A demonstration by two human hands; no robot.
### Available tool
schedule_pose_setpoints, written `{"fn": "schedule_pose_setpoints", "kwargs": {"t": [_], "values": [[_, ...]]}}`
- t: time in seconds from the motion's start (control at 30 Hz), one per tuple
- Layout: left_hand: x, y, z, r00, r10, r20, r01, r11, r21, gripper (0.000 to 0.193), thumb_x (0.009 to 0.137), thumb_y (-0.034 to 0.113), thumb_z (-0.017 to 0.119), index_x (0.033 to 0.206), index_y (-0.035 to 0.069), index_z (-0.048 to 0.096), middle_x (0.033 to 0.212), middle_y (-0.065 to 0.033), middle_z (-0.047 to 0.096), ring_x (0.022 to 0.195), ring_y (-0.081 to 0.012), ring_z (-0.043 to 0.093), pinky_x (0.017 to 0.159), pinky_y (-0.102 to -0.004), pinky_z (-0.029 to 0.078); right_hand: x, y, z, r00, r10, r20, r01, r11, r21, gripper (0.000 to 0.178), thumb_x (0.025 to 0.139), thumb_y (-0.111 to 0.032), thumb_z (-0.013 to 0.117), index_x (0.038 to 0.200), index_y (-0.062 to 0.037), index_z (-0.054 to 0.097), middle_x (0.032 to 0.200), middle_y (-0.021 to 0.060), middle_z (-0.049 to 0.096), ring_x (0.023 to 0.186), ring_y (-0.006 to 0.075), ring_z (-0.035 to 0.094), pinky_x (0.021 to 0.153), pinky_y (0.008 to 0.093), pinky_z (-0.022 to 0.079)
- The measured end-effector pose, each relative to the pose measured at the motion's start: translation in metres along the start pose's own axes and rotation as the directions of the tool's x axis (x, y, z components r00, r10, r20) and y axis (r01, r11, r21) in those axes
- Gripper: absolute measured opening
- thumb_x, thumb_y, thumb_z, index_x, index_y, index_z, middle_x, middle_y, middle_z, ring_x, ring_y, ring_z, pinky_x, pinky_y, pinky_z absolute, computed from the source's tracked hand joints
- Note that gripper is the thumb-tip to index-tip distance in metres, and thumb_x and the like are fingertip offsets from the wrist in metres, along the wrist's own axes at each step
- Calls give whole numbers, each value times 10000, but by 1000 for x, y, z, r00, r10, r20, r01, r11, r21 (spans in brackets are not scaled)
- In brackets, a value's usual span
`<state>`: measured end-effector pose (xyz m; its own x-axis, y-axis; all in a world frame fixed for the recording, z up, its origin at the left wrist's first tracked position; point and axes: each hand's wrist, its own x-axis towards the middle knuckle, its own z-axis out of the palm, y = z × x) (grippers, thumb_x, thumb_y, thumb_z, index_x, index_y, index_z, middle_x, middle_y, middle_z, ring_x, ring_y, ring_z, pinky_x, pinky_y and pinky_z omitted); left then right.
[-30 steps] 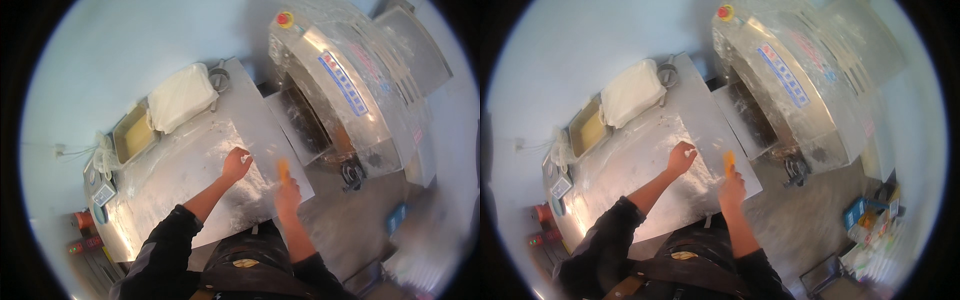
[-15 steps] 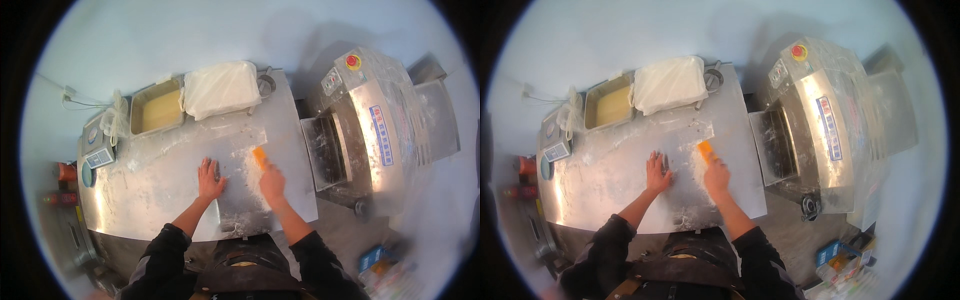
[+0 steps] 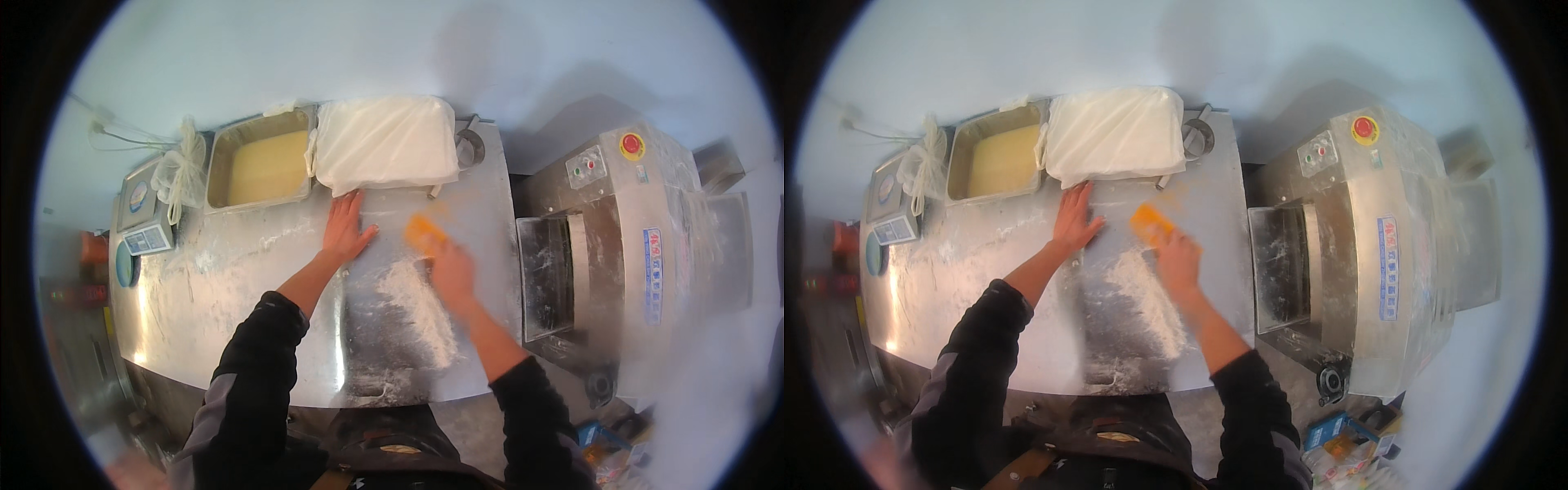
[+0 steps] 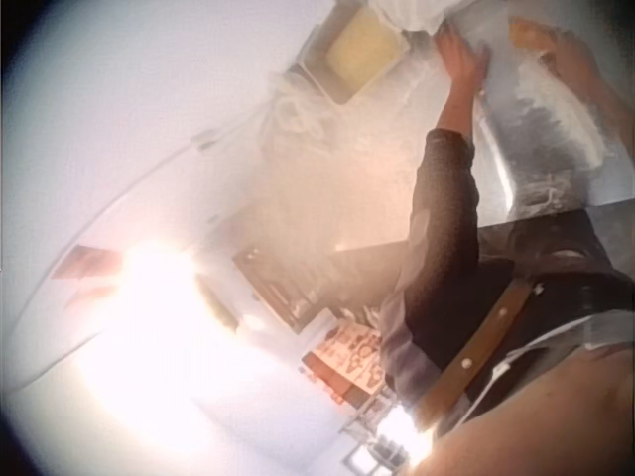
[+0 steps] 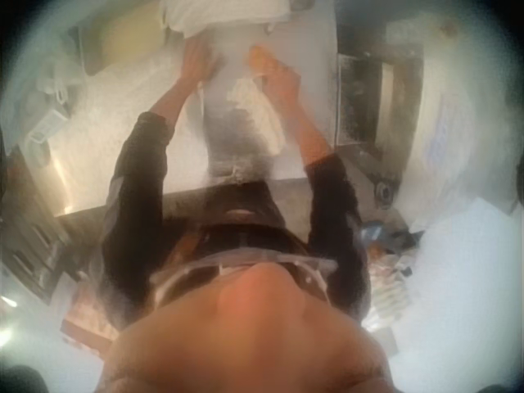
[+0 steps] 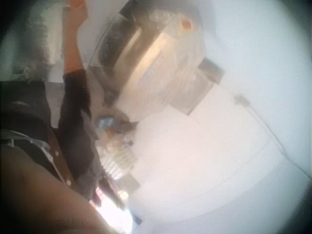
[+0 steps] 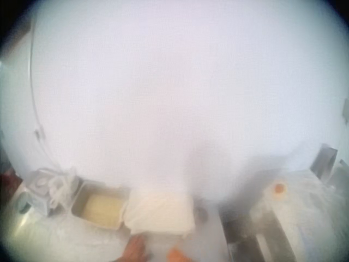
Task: The person cleans a stainless steel countertop with a scraper, then retrieves a tray of baked pies from an oven using tongs and an oven mitt. The pies are arranged on the tray and the oven is closed.
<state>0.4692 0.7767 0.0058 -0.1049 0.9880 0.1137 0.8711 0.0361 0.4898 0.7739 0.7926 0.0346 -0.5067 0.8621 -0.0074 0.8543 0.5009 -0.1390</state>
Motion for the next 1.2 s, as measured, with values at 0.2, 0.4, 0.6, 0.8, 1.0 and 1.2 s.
{"fn": "schedule_pose_setpoints", "kwargs": {"t": [0.2,0.4,0.6,0.8,1.0,1.2], "values": [[48,23,1,976,108,188,-44,947,-319,663,945,346,749,1515,53,583,1505,-211,613,1422,-405,543,1247,-506,388,-43,-40,-27,999,-44,24,37,972,233,571,922,-54,644,1480,-178,636,1190,111,717,1002,337,706,852,475,592],[105,84,53,900,289,326,-187,932,-310,531,1020,300,660,1509,94,620,1520,-188,614,1419,-408,540,1231,-516,400,-9,16,-51,975,211,-73,-205,975,80,633,904,-107,688,1528,-169,600,1208,97,715,1039,333,709,852,473,599],[107,123,89,972,194,130,-116,884,-452,467,1025,264,640,1440,51,663,1462,-215,654,1350,-416,599,1173,-506,464,-7,10,-43,942,333,35,-335,941,50,647,916,-111,706,1546,-166,570,1217,99,690,1039,347,703,839,483,601],[32,39,35,992,118,-48,-126,863,-489,444,953,88,665,1395,92,698,1502,-193,630,1413,-409,557,1241,-511,404,41,-10,-22,948,309,-69,-305,950,63,621,912,-88,710,1516,-140,573,1178,110,666,1005,353,695,808,468,608],[-132,-40,-43,984,-79,-158,46,978,-203,503,875,146,764,1362,61,673,1531,-193,581,1462,-434,495,1250,-562,366,83,-40,-14,964,247,-98,-250,968,-20,592,897,-89,718,1476,-134,602,1183,122,674,1019,358,698,800,478,610],[-277,-58,-94,893,-431,-131,440,897,43,798,876,259,759,1587,32,476,1715,-273,341,1618,-471,269,1327,-620,196,39,-136,-11,991,-115,74,105,987,122,572,913,-117,705,1478,-144,620,1205,122,702,1065,358,701,833,484,607]]}}
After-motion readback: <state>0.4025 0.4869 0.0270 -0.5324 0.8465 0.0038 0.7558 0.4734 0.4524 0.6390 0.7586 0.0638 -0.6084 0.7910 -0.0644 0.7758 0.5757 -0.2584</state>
